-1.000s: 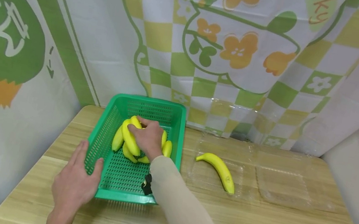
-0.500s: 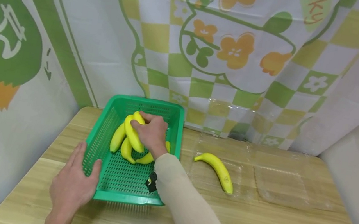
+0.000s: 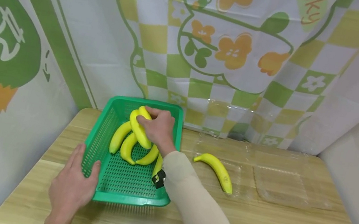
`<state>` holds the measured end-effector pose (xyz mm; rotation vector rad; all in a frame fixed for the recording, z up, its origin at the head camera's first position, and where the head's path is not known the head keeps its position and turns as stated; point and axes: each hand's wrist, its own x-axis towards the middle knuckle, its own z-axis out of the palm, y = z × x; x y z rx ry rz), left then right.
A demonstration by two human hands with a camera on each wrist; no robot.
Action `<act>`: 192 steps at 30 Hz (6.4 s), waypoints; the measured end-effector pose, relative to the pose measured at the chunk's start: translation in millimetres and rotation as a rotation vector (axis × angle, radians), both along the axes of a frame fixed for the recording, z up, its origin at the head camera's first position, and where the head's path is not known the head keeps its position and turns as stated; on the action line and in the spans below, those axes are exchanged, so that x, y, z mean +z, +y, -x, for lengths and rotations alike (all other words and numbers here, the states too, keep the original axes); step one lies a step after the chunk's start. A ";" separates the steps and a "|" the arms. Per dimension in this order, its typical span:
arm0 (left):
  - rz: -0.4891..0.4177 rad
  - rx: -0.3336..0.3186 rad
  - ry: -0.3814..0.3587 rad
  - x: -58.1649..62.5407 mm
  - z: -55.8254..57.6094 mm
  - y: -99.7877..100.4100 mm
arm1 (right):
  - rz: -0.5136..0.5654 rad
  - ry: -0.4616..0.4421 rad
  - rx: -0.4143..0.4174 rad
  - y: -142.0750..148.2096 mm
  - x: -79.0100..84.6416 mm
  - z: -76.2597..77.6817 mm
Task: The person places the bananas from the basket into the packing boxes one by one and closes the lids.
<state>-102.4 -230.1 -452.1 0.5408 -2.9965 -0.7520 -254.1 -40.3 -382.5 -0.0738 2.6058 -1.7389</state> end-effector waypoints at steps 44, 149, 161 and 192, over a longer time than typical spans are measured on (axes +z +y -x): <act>-0.005 -0.001 0.005 -1.1 0.1 -0.6 | 0.013 0.001 -0.043 87.8 -2.9 -13.2; -0.017 0.007 0.003 -2.6 2.1 -1.5 | -0.133 -0.066 -0.078 205.3 -96.5 -47.5; -0.006 0.004 -0.002 -3.3 2.9 -1.1 | -0.037 -0.066 -0.067 203.8 -68.3 -37.3; -0.006 0.004 -0.015 -4.5 -0.1 -0.4 | 0.096 -0.037 0.049 143.4 -11.5 -23.9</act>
